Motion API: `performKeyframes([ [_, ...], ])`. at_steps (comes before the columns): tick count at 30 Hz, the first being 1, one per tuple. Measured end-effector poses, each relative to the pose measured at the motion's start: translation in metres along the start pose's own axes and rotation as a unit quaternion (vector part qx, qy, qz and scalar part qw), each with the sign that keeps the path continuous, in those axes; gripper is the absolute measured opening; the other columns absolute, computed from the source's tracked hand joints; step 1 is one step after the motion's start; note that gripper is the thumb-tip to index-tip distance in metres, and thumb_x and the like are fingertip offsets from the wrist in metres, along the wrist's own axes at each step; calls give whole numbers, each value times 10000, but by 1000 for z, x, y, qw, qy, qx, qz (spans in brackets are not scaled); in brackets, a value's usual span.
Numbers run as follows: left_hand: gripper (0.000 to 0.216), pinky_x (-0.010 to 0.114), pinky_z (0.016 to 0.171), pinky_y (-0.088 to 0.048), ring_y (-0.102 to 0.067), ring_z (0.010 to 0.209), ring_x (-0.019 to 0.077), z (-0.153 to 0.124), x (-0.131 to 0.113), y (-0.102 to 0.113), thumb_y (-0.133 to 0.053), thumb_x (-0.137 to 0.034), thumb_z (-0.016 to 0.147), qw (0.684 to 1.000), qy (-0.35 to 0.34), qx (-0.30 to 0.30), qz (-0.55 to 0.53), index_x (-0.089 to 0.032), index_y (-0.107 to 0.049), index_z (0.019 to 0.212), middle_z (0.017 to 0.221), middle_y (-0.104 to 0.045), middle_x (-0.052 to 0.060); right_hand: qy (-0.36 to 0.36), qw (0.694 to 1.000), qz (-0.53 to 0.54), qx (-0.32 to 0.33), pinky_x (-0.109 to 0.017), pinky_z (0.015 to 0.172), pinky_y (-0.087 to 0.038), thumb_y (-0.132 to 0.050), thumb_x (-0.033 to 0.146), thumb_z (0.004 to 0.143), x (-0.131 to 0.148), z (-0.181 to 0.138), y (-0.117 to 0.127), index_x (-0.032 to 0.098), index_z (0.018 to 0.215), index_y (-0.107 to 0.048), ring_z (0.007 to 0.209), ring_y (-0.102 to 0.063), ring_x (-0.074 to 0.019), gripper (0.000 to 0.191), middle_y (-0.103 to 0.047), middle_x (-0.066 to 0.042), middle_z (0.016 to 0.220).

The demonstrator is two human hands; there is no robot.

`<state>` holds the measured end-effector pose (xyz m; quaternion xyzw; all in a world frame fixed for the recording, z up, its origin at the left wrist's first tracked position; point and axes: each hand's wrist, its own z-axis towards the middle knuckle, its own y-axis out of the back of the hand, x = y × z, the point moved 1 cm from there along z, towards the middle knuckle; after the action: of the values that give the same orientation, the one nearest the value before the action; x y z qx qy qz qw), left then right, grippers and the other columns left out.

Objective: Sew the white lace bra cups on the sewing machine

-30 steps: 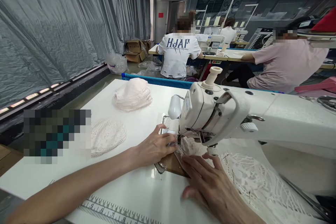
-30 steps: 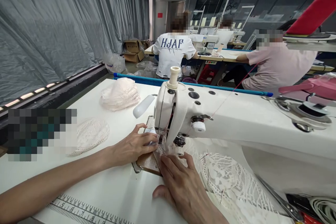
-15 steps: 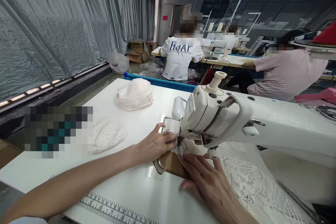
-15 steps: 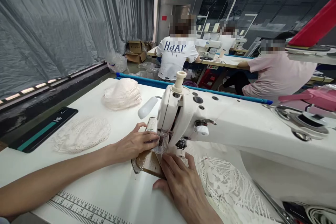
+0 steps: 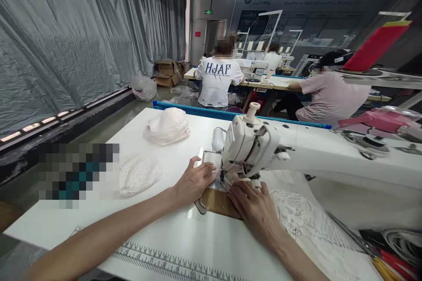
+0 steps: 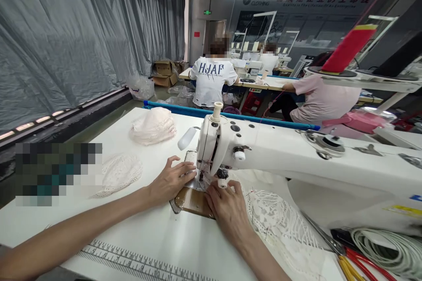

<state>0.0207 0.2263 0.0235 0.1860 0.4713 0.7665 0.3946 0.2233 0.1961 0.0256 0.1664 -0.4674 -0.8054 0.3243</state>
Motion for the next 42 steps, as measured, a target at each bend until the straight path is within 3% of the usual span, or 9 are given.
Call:
performKeyframes([
  [3, 374, 474, 1004, -155, -403, 1240, 270, -6, -16, 20, -568, -280, 843, 995, 21, 42, -86, -204, -497, 1202, 1252, -546, 108, 29, 984, 173, 33, -362, 758, -354, -400, 187, 930, 5, 0, 16, 167, 854, -596, 754, -594, -191, 211, -672, -71, 852],
  [6, 669, 482, 998, -212, -409, 1209, 301, -18, -36, 43, -690, -430, 721, 949, 115, 130, -263, -247, -432, 1311, 1218, -563, 101, -37, 904, 404, 133, -309, 709, -415, -437, 274, 924, 8, -5, 41, 191, 860, -582, 799, -586, -185, 179, -643, -67, 884],
  [10, 506, 342, 839, -408, -550, 971, 224, -36, -63, 64, -764, -407, 635, 761, 318, 147, -546, -185, -631, 1069, 991, -625, 64, -153, 784, 565, 206, -284, 624, -422, -479, 417, 892, 11, -19, 68, 190, 769, -575, 718, -555, -171, 276, -597, -52, 795],
  [13, 332, 245, 691, -434, -570, 784, 145, -47, -82, 71, -801, -309, 599, 627, 369, 116, -677, -125, -652, 831, 853, -630, 43, -184, 730, 612, 245, -288, 635, -421, -514, 522, 840, 24, -29, 74, 176, 817, -606, 734, -539, -175, 359, -587, -53, 801],
  [17, 296, 203, 597, -416, -526, 628, 93, -60, -104, 81, -807, -287, 589, 564, 407, 111, -710, -91, -636, 730, 670, -600, 14, -218, 687, 633, 282, -236, 569, -355, -680, 471, 730, 59, -35, 72, 142, 792, -627, 641, -476, -128, 339, -557, -15, 708],
  [24, 329, 190, 552, -411, -536, 557, 86, -95, -140, 83, -810, -329, 571, 542, 471, 135, -682, -77, -658, 718, 608, -622, 23, -229, 624, 661, 348, -213, 514, -272, -690, 363, 750, 97, -64, 78, 125, 723, -599, 581, -385, -86, 255, -486, 20, 644],
  [32, 384, 223, 607, -432, -567, 602, 116, -120, -176, 52, -806, -314, 560, 577, 437, 178, -667, -102, -672, 851, 690, -663, 30, -299, 675, 603, 303, -202, 475, -281, -659, 429, 763, 116, -114, 73, 149, 668, -558, 528, -373, -84, 312, -441, 40, 576],
  [38, 277, 202, 578, -402, -544, 610, 113, -128, -186, 44, -736, -321, 646, 662, 410, 214, -589, -105, -690, 814, 673, -646, 25, -283, 692, 581, 321, -203, 510, -314, -664, 461, 744, 124, -134, 72, 157, 734, -602, 574, -393, -90, 310, -474, 34, 626],
  [42, 233, 197, 575, -386, -525, 623, 108, -129, -189, 45, -691, -316, 701, 687, 380, 205, -585, -109, -699, 808, 712, -641, 32, -281, 707, 572, 306, -197, 482, -276, -643, 453, 763, 130, -131, 66, 155, 661, -574, 530, -342, -76, 322, -405, 52, 558],
])
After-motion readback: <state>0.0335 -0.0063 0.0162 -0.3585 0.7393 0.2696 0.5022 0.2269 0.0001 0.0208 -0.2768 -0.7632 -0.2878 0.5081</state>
